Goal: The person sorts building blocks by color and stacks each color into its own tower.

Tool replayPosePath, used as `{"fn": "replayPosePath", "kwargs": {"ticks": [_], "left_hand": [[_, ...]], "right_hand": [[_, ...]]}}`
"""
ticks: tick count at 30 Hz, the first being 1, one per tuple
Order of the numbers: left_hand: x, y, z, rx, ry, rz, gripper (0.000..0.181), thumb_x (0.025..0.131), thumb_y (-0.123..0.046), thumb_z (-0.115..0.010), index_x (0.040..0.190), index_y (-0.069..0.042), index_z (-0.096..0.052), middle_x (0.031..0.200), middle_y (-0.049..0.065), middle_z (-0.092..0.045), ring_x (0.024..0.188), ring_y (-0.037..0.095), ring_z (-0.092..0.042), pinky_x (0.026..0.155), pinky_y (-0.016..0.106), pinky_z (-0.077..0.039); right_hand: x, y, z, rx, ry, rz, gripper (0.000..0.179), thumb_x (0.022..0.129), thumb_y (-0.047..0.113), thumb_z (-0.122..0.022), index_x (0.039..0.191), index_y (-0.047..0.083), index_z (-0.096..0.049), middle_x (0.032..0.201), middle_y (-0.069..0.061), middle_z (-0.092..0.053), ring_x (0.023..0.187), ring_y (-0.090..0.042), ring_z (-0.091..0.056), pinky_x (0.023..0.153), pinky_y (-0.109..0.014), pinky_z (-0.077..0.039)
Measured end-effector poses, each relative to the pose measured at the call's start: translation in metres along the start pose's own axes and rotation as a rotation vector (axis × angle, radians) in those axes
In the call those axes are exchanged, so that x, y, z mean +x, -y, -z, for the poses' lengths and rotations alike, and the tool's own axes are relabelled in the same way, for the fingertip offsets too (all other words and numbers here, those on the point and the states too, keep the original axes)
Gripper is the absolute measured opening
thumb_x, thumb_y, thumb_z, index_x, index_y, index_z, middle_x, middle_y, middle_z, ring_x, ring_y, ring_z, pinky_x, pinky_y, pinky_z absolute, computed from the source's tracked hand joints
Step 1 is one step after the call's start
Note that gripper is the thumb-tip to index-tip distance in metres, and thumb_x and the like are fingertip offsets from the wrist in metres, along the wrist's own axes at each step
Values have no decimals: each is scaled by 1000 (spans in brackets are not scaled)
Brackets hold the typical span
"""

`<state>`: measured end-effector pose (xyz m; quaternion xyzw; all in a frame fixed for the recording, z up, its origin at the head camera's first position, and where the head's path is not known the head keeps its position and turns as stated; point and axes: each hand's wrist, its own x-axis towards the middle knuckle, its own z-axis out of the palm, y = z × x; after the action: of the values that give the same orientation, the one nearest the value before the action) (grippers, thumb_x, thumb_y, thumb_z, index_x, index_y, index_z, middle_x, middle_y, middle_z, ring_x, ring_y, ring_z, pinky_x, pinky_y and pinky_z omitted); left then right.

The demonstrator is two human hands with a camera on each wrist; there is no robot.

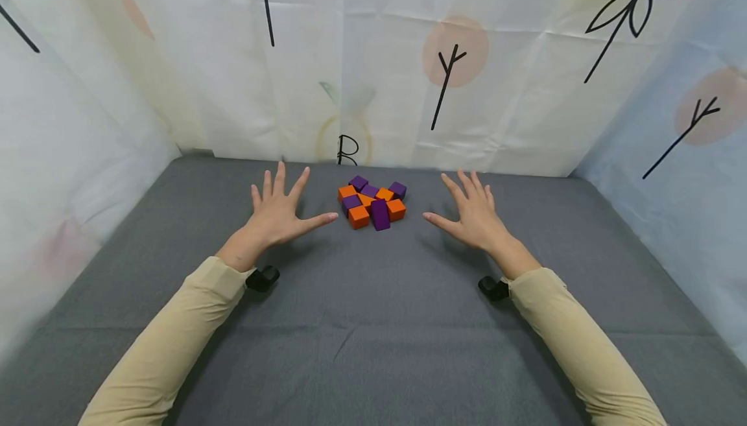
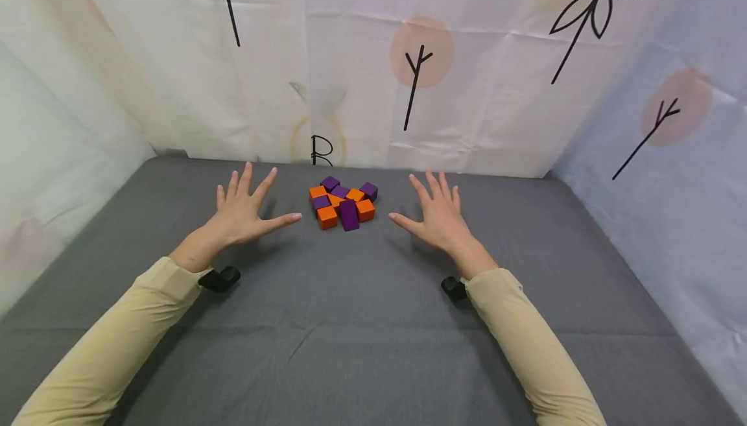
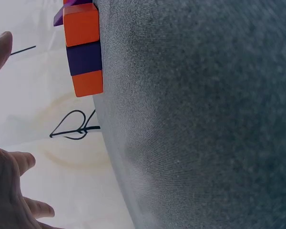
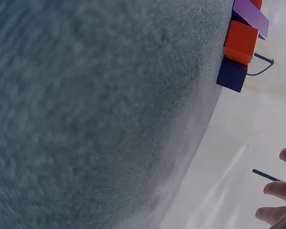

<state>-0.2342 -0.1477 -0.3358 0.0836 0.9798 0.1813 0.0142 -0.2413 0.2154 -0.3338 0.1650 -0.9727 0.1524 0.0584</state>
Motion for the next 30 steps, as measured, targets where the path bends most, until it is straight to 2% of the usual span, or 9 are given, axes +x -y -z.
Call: {"fn": "replayPosePath", "kwargs": {"ticks": [8,18,25,30], "left_hand": [[1,-3,-1,-4,8,-18,106,80,-74,-53,156,-22,-1,158,21,15,144,47,11,110,68,9],[-1,-8,-5,-11,-33,-122,100,82,-57,-65,154,-7,-18,158,26,0,145,47,2,114,66,0],[-5,-14,-8,-11,-36,-196,92,84,-48,-68,150,0,-25,157,26,-11,144,44,-12,116,60,-12],[-6,-19,-9,-8,-44,-229,88,84,-47,-67,148,0,-31,154,26,-21,142,42,-20,115,57,-21]], "right_hand": [[2,6,-2,0,-36,49,83,87,50,-64,150,8,-31,157,-22,-18,146,-42,-9,115,-63,-7],[6,18,-5,-5,-30,97,73,91,40,-64,146,3,-37,153,-25,-27,142,-41,-23,113,-60,-19],[7,29,-7,54,2,118,69,90,36,-66,145,4,-39,150,-24,-33,139,-41,-29,112,-62,-23],[9,37,-11,75,20,142,66,90,36,-66,144,5,-42,141,-22,-43,130,-38,-41,107,-55,-34]]}}
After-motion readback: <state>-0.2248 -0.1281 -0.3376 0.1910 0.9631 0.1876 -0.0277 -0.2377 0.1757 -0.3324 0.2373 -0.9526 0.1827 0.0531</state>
